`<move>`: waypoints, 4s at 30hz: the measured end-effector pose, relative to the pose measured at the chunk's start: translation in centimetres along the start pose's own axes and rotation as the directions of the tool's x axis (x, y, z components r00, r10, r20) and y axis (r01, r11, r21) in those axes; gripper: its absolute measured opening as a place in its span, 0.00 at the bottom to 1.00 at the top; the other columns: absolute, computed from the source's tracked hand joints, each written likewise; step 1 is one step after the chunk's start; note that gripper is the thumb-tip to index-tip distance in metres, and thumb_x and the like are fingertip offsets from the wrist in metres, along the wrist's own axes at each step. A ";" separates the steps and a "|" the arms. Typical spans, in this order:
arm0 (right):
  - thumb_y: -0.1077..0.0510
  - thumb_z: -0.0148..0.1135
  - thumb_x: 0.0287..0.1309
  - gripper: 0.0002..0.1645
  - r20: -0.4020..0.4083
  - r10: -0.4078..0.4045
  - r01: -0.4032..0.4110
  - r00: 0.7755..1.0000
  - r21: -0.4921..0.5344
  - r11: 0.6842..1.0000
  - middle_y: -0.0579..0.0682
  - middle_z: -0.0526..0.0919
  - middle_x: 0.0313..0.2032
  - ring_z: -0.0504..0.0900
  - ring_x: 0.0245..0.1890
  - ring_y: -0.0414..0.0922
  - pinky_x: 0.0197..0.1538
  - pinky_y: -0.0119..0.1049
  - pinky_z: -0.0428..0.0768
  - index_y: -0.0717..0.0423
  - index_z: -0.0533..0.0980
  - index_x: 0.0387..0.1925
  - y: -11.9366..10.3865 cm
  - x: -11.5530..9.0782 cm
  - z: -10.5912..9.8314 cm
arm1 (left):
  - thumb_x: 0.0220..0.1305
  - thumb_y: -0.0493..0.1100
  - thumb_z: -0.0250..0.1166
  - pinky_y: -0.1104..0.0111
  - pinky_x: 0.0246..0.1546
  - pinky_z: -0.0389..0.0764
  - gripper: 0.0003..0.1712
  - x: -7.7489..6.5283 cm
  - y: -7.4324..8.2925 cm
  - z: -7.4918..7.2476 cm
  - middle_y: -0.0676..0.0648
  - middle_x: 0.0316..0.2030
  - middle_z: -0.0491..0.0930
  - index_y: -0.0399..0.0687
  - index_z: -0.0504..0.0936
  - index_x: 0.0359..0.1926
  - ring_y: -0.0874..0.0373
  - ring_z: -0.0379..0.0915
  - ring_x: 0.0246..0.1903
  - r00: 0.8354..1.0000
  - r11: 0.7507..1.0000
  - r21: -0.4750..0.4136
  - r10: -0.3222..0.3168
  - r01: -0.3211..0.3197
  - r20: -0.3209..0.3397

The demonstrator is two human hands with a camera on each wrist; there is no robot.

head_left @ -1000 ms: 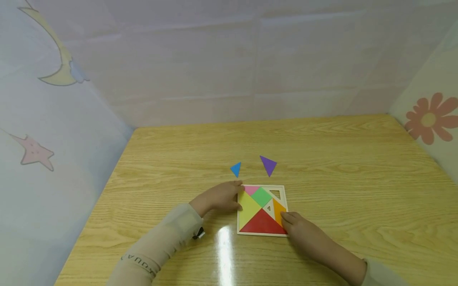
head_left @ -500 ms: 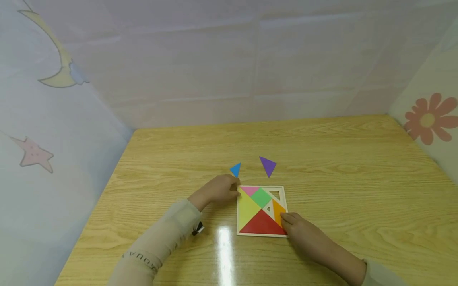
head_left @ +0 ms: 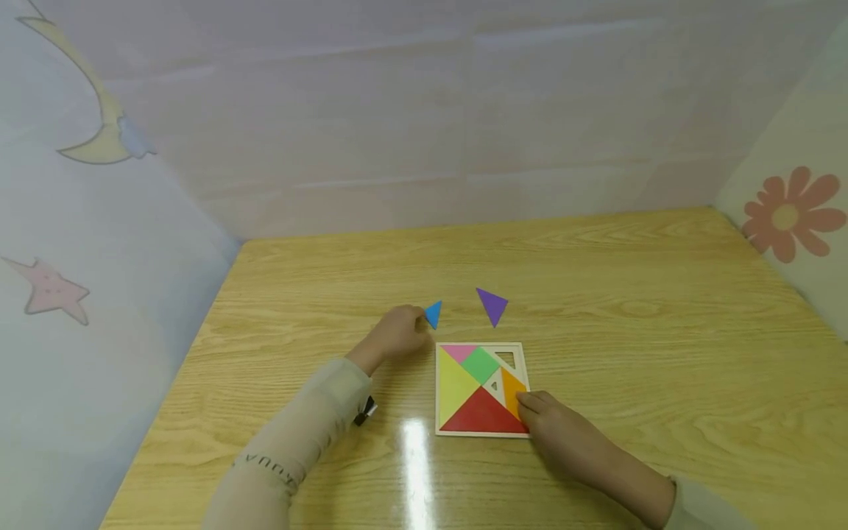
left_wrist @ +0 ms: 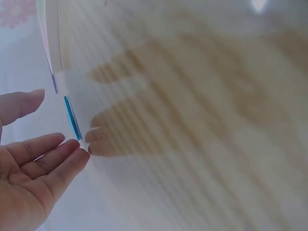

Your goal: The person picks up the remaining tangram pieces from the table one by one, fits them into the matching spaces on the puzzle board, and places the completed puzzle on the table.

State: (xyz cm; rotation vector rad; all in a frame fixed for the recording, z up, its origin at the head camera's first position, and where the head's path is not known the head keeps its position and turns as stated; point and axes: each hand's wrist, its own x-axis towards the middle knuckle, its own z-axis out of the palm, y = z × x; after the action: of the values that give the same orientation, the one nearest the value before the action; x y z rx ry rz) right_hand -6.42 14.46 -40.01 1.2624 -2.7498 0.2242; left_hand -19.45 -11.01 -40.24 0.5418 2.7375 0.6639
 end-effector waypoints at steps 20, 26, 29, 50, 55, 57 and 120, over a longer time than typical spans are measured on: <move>0.74 0.58 0.35 0.13 -0.029 -0.013 0.014 0.999 0.019 1.000 0.59 0.76 0.35 0.75 0.36 0.50 0.39 0.38 0.76 0.70 0.75 0.31 0.2 0.0 0.2 | 0.52 0.44 0.62 0.71 0.27 0.70 0.19 2.2 0.3 0.1 0.45 0.32 0.70 0.34 0.75 0.41 0.57 0.64 0.27 0.997 0.997 0.014 -0.078 0.078 -0.029; 0.72 0.57 0.36 0.14 -0.046 -0.011 0.012 0.999 0.036 0.999 0.59 0.76 0.36 0.75 0.36 0.50 0.39 0.37 0.76 0.70 0.75 0.32 0.3 -0.2 0.4 | 0.50 0.47 0.64 0.70 0.29 0.70 0.21 2.8 0.7 0.5 0.46 0.31 0.67 0.36 0.75 0.40 0.56 0.64 0.29 0.993 0.993 0.053 -0.102 0.105 -0.055; 0.69 0.58 0.39 0.14 -0.042 0.023 -0.020 0.999 0.070 0.997 0.59 0.76 0.37 0.75 0.38 0.51 0.39 0.38 0.76 0.71 0.75 0.34 0.3 -0.3 0.3 | 0.50 0.44 0.63 0.70 0.30 0.70 0.19 3.0 0.7 0.6 0.46 0.31 0.66 0.36 0.74 0.40 0.56 0.63 0.29 0.992 0.991 0.069 -0.108 0.112 -0.059; 0.64 0.67 0.37 0.22 0.002 0.039 -0.039 0.999 0.059 0.998 0.60 0.74 0.40 0.73 0.41 0.53 0.41 0.40 0.75 0.73 0.74 0.37 0.3 -0.5 -0.2 | 0.49 0.36 0.62 0.71 0.28 0.71 0.09 2.9 1.5 0.4 0.46 0.30 0.67 0.36 0.73 0.32 0.55 0.64 0.28 0.984 0.985 -0.021 -0.174 0.173 -0.025; 0.64 0.67 0.36 0.22 -0.001 0.041 -0.041 0.999 0.058 0.997 0.61 0.74 0.39 0.74 0.40 0.53 0.41 0.41 0.75 0.72 0.74 0.37 0.3 -0.5 -0.2 | 0.51 0.34 0.60 0.72 0.27 0.71 0.08 2.9 1.4 0.4 0.45 0.29 0.69 0.35 0.72 0.33 0.55 0.65 0.28 0.986 0.985 -0.049 -0.164 0.163 -0.028; 0.65 0.67 0.36 0.21 0.001 0.043 -0.043 0.999 0.061 0.997 0.61 0.74 0.39 0.74 0.40 0.53 0.41 0.41 0.75 0.72 0.74 0.36 0.2 -0.5 -0.2 | 0.52 0.33 0.59 0.72 0.26 0.72 0.07 2.8 1.4 0.3 0.45 0.28 0.70 0.35 0.72 0.33 0.56 0.67 0.27 0.987 0.985 -0.074 -0.156 0.153 -0.029; 0.67 0.66 0.35 0.21 -0.018 0.052 -0.050 0.998 0.114 0.992 0.60 0.74 0.39 0.74 0.40 0.53 0.41 0.42 0.75 0.72 0.74 0.36 0.2 -0.8 -0.4 | 0.56 0.30 0.54 0.68 0.27 0.78 0.17 1.6 2.3 0.7 0.44 0.33 0.67 0.37 0.69 0.49 0.55 0.66 0.31 0.993 0.803 -0.596 0.074 -0.002 0.097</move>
State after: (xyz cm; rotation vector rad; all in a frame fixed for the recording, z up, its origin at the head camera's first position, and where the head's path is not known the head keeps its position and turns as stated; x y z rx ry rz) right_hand -6.07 15.27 -39.80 1.2082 -2.7898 0.4019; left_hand -19.91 -8.16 -40.00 0.4575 2.2270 1.3846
